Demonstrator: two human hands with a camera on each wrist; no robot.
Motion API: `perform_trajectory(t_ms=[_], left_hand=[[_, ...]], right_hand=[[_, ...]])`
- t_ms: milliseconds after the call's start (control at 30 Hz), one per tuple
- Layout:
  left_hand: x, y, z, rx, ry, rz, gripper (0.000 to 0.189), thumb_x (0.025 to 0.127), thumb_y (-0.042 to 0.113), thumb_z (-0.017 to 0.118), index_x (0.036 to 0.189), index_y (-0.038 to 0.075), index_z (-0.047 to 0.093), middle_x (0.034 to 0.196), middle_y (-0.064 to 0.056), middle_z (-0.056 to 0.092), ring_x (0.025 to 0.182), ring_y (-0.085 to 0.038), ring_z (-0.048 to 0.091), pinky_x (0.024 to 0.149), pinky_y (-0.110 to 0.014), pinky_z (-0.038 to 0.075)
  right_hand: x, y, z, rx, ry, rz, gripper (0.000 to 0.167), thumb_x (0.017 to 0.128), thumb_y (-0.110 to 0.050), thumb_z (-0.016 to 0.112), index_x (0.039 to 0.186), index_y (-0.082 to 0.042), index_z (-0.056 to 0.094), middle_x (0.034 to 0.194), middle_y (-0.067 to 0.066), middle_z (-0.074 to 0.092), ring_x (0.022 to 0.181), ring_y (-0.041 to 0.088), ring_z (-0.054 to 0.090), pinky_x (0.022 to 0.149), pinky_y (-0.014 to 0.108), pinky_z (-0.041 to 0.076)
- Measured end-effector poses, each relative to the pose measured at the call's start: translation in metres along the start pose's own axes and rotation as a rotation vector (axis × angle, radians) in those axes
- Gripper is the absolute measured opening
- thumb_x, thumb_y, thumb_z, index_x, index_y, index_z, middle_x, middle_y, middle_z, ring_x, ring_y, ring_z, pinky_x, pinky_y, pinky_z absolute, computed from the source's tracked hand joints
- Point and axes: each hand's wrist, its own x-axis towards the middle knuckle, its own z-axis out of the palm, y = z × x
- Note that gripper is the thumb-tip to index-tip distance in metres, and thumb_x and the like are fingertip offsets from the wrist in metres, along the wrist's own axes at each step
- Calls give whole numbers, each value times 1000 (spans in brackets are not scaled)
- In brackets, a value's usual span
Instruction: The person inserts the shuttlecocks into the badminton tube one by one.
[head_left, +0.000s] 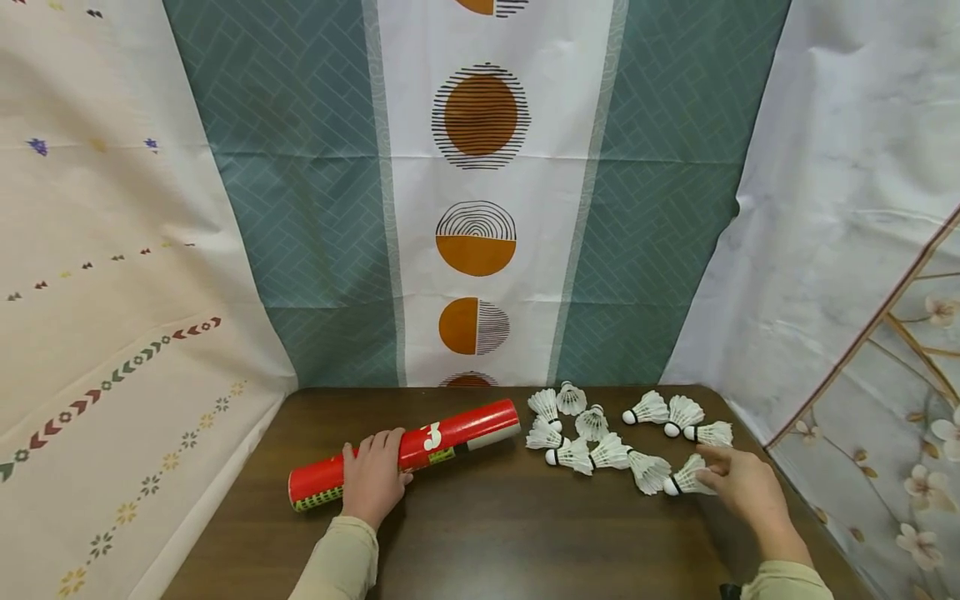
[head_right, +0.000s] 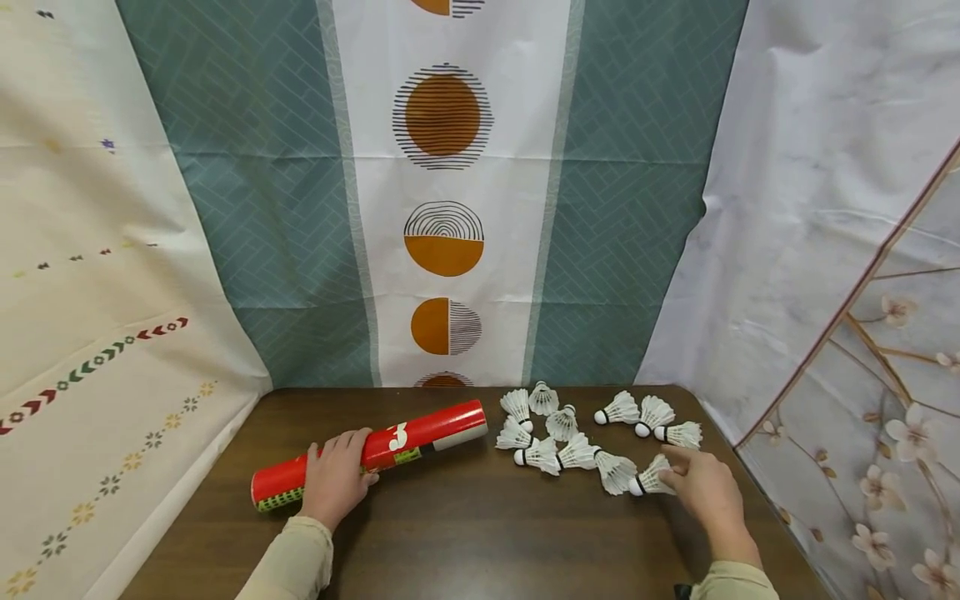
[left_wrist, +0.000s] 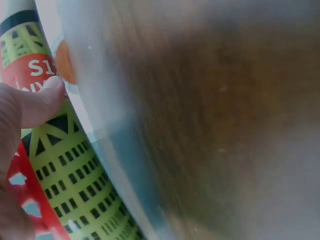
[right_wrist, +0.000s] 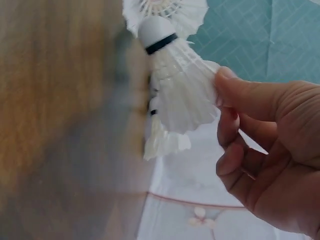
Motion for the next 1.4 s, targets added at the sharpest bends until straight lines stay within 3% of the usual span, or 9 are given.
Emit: perform_trajectory(t_ms=[100, 200, 267, 400, 500, 633, 733, 967, 1400], left_hand=[[-10, 1, -5, -18, 85, 14, 88, 66, 29, 104, 141, 14, 61, 136, -14, 71, 125, -43, 60, 114, -75, 39], [-20, 5, -11, -40, 154, 6, 89, 63, 27, 105, 141, 16, 63, 135, -12, 72, 124, -42, 59, 113, -71, 41], [-26, 10, -15, -44, 181, -5, 90, 62, 26, 106, 141, 17, 64, 134, -11, 73, 123, -41, 60, 111, -69, 43], [-32, 22, -22, -32, 200, -5, 92, 60, 23, 106, 141, 17, 64, 134, -10, 73, 125, -41, 60, 111, -70, 45], [-32, 30, -24, -24, 207, 8, 92, 61, 23, 106, 142, 17, 63, 136, -10, 72, 128, -41, 60, 114, -70, 44], [-33, 39, -25, -32, 208, 10, 92, 62, 22, 105, 143, 17, 62, 138, -10, 71, 130, -41, 59, 116, -69, 42], [-34, 42, -24, -39, 207, 1, 92, 61, 22, 106, 143, 18, 63, 137, -10, 72, 130, -41, 59, 117, -69, 42], [-37, 43, -22, -42, 199, -1, 92, 61, 22, 106, 142, 19, 63, 138, -9, 71, 131, -40, 59, 118, -69, 41], [-42, 46, -21, -32, 178, 8, 92, 61, 23, 106, 142, 19, 63, 139, -9, 71, 131, -40, 60, 118, -70, 40]], right_hand=[[0, -9, 1, 48, 118, -26, 51, 94, -20, 82, 139, 0, 68, 100, 17, 83, 89, 38, 78, 75, 51, 59], [0, -26, 8, 153, 204, -27, 48, 94, -18, 83, 138, -4, 70, 101, 16, 83, 79, 10, 72, 63, 31, 51], [0, -39, 13, 254, 208, -8, 48, 95, -20, 83, 139, -5, 70, 105, 17, 83, 77, -2, 65, 59, 24, 44], [2, -67, 27, 455, 165, 69, 52, 98, -27, 80, 146, -10, 66, 113, 14, 82, 79, -13, 63, 65, 16, 48], [2, -88, 36, 591, 117, 134, 57, 100, -32, 78, 151, -16, 62, 116, 6, 83, 85, -14, 68, 75, 12, 51], [2, -112, 47, 710, 67, 171, 58, 100, -32, 77, 154, -22, 59, 116, -2, 83, 90, -10, 70, 81, 16, 56], [4, -125, 55, 733, 54, 149, 57, 100, -28, 77, 154, -22, 59, 115, 1, 83, 90, -5, 72, 83, 18, 57], [5, -145, 69, 779, 27, 102, 54, 100, -21, 78, 151, -15, 62, 120, 11, 81, 93, -3, 74, 84, 11, 53], [2, -168, 95, 918, -102, 24, 54, 100, -12, 75, 151, -9, 59, 120, 17, 80, 96, 7, 73, 86, 19, 57]])
